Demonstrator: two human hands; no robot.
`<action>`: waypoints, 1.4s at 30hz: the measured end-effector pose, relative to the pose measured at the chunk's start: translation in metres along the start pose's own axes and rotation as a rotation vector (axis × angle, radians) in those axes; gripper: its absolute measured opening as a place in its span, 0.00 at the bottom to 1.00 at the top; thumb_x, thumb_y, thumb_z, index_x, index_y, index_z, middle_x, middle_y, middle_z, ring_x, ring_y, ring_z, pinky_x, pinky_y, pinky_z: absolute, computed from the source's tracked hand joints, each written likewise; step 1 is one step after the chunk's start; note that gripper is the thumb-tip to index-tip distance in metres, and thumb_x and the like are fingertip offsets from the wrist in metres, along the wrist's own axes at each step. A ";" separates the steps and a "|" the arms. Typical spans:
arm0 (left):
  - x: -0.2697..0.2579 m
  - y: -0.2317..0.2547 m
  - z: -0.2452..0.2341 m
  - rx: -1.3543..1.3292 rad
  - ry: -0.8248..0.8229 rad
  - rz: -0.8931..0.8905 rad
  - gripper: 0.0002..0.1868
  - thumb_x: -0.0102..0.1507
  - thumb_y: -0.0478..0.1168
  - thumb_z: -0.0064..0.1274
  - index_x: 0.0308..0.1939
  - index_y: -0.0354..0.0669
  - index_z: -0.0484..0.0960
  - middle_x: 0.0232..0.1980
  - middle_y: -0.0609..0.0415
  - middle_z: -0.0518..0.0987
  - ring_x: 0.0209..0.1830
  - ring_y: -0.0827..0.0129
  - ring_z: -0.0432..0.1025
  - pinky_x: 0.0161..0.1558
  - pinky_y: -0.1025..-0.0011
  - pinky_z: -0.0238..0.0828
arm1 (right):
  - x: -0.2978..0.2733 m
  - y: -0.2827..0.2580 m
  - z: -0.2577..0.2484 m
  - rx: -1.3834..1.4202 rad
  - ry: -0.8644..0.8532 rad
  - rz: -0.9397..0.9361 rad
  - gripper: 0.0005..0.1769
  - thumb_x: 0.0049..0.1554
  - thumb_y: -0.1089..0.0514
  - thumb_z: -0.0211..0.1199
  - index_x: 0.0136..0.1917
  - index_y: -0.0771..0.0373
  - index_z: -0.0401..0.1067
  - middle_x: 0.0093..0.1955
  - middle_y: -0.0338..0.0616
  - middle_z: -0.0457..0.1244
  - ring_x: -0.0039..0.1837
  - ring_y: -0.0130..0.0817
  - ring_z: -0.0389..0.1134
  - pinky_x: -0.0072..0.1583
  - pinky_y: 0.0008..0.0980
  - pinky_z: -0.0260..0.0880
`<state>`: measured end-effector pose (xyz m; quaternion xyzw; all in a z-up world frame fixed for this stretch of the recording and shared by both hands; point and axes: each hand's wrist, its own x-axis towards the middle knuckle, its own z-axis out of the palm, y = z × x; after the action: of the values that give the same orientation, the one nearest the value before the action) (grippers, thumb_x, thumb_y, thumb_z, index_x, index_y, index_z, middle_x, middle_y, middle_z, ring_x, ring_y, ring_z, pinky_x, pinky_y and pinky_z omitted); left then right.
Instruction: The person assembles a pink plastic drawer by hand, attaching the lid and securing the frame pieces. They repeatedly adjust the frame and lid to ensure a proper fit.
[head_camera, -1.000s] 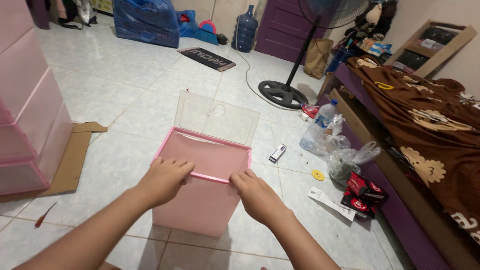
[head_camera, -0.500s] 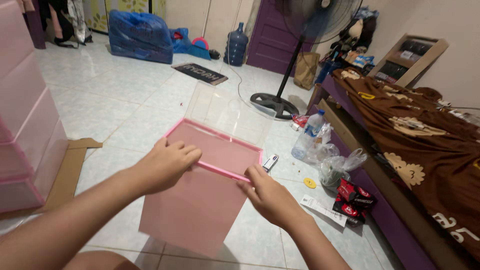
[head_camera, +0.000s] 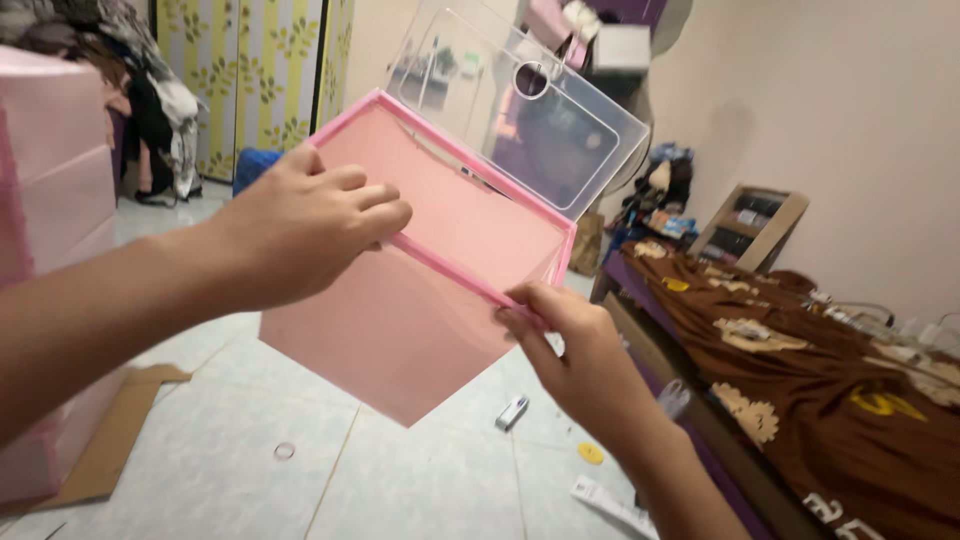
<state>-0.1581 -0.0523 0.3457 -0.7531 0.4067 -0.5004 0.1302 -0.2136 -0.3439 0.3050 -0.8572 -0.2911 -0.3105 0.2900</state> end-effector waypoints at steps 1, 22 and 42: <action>0.007 -0.001 -0.010 0.040 0.009 -0.002 0.14 0.57 0.37 0.51 0.47 0.47 0.76 0.40 0.60 0.79 0.43 0.66 0.73 0.44 0.60 0.62 | 0.000 -0.008 -0.007 0.021 0.006 0.033 0.11 0.59 0.56 0.63 0.51 0.65 0.71 0.38 0.47 0.68 0.41 0.32 0.71 0.45 0.31 0.70; 0.033 -0.035 0.014 -0.046 -0.130 -0.318 0.10 0.63 0.48 0.48 0.45 0.53 0.74 0.45 0.62 0.78 0.51 0.68 0.74 0.51 0.57 0.61 | 0.075 0.014 -0.027 -0.032 -0.073 -0.125 0.17 0.54 0.55 0.70 0.51 0.66 0.68 0.45 0.45 0.62 0.40 0.36 0.65 0.42 0.36 0.68; 0.043 -0.159 0.159 -1.275 -0.468 -1.134 0.44 0.55 0.45 0.73 0.73 0.50 0.69 0.65 0.53 0.79 0.65 0.69 0.73 0.67 0.69 0.68 | 0.224 0.083 -0.012 0.179 0.140 -0.334 0.18 0.59 0.54 0.64 0.34 0.64 0.62 0.34 0.39 0.52 0.44 0.31 0.53 0.48 0.33 0.54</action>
<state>0.0624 -0.0168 0.3948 -0.8537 0.1367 -0.0006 -0.5024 -0.0187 -0.3351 0.4434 -0.7441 -0.4348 -0.3863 0.3288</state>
